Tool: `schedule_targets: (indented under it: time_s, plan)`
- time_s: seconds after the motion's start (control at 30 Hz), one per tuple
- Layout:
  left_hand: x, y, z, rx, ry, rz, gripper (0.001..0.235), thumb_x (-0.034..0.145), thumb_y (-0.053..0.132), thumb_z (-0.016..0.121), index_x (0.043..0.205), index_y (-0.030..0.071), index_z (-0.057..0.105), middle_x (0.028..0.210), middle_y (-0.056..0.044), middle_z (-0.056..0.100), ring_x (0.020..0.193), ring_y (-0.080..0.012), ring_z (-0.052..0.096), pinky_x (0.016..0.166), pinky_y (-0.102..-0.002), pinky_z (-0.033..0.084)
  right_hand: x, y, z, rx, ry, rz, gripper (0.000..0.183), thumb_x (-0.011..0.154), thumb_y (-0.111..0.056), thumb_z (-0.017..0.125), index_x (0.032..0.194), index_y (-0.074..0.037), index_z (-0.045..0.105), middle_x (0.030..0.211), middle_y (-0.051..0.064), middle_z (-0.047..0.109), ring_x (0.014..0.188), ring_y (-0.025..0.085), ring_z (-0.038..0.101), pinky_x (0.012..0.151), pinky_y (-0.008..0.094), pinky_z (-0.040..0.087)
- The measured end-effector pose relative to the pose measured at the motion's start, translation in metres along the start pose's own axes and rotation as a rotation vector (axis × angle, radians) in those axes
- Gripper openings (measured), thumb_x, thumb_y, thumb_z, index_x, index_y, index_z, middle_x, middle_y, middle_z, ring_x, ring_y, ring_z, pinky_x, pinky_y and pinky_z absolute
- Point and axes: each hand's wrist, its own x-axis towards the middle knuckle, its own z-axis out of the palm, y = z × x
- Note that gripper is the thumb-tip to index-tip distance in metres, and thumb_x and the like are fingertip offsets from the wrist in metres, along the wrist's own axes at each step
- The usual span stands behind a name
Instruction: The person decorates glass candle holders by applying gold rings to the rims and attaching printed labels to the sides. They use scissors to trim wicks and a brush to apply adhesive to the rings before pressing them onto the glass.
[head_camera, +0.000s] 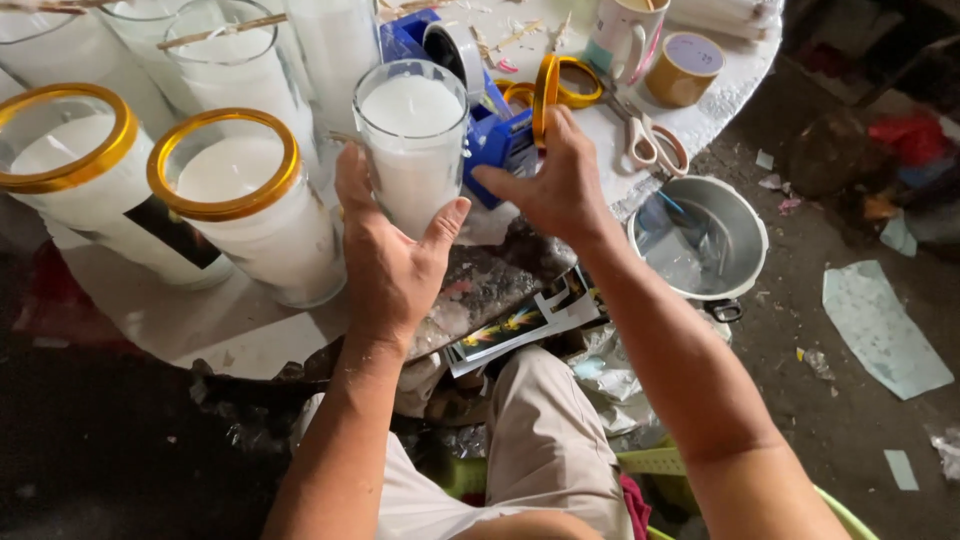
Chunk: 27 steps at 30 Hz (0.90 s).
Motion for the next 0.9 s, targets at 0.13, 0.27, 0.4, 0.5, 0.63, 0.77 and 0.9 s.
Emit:
schedule_targets:
  time_s: [0.13,0.27,0.4,0.5,0.63,0.77,0.9]
  plan:
    - [-0.001,-0.007,0.006,0.079,0.01,-0.032,0.112,0.077,0.03,0.098,0.152,-0.005,0.023,0.153,-0.031,0.044,0.141,-0.0451,0.05,0.119,-0.045,0.041,0.014,0.031,-0.016,-0.179,-0.105,-0.028,0.046,0.082,-0.028,0.094,0.091,-0.007,0.055,0.09,0.007,0.06,0.072,0.018,0.049,0.061,0.031,0.046]
    - [-0.001,0.0,0.004,0.031,-0.072,-0.062,0.102,0.078,0.021,0.093,0.15,-0.003,0.025,0.146,-0.031,0.049,0.13,-0.0447,0.053,0.111,-0.046,0.045,0.014,0.047,-0.047,-0.18,-0.113,0.046,0.051,0.092,-0.037,0.087,0.107,0.001,0.057,0.099,0.014,0.058,0.078,0.023,0.053,0.064,0.035,0.051]
    - [-0.006,-0.003,0.003,-0.001,0.008,0.124,0.101,0.084,0.031,0.093,0.153,0.001,0.026,0.149,-0.029,0.05,0.136,-0.0445,0.053,0.116,-0.049,0.045,-0.011,0.008,-0.07,-0.162,0.043,-0.274,0.017,0.109,-0.018,0.057,0.107,-0.002,0.05,0.093,0.015,0.054,0.071,0.023,0.049,0.057,0.035,0.044]
    - [-0.012,0.024,-0.009,-0.091,0.102,0.235,0.093,0.086,0.029,0.093,0.152,0.002,0.034,0.144,-0.026,0.056,0.121,-0.0381,0.064,0.1,-0.043,0.059,-0.047,-0.048,-0.067,0.236,-0.129,-0.136,0.031,0.112,-0.035,0.045,0.099,-0.009,0.053,0.085,0.003,0.053,0.07,0.013,0.048,0.063,0.03,0.042]
    - [-0.039,0.046,-0.019,-0.235,0.194,0.119,0.076,0.077,0.013,0.093,0.133,-0.003,0.044,0.129,-0.023,0.057,0.116,-0.0323,0.063,0.101,-0.042,0.057,-0.052,-0.072,-0.04,0.996,-0.361,0.488,0.027,0.105,-0.019,0.053,0.092,0.001,0.066,0.078,0.013,0.067,0.07,0.022,0.068,0.065,0.029,0.058]
    - [-0.06,0.048,-0.038,-0.268,0.249,0.16,0.087,0.084,0.024,0.083,0.15,-0.001,0.031,0.151,-0.026,0.045,0.137,-0.0366,0.054,0.12,-0.051,0.051,-0.006,-0.056,0.006,0.848,-0.628,0.455,0.034,0.102,-0.038,0.055,0.091,-0.007,0.064,0.081,0.003,0.062,0.072,0.014,0.06,0.07,0.028,0.051]
    - [-0.057,0.068,-0.061,-0.091,0.114,0.162,0.087,0.084,0.031,0.082,0.149,0.0,0.033,0.143,-0.026,0.052,0.127,-0.0383,0.061,0.11,-0.044,0.056,0.032,-0.007,0.067,0.507,-0.369,0.231,0.011,0.104,-0.023,0.059,0.099,-0.013,0.062,0.082,-0.006,0.048,0.071,0.008,0.042,0.063,0.026,0.033]
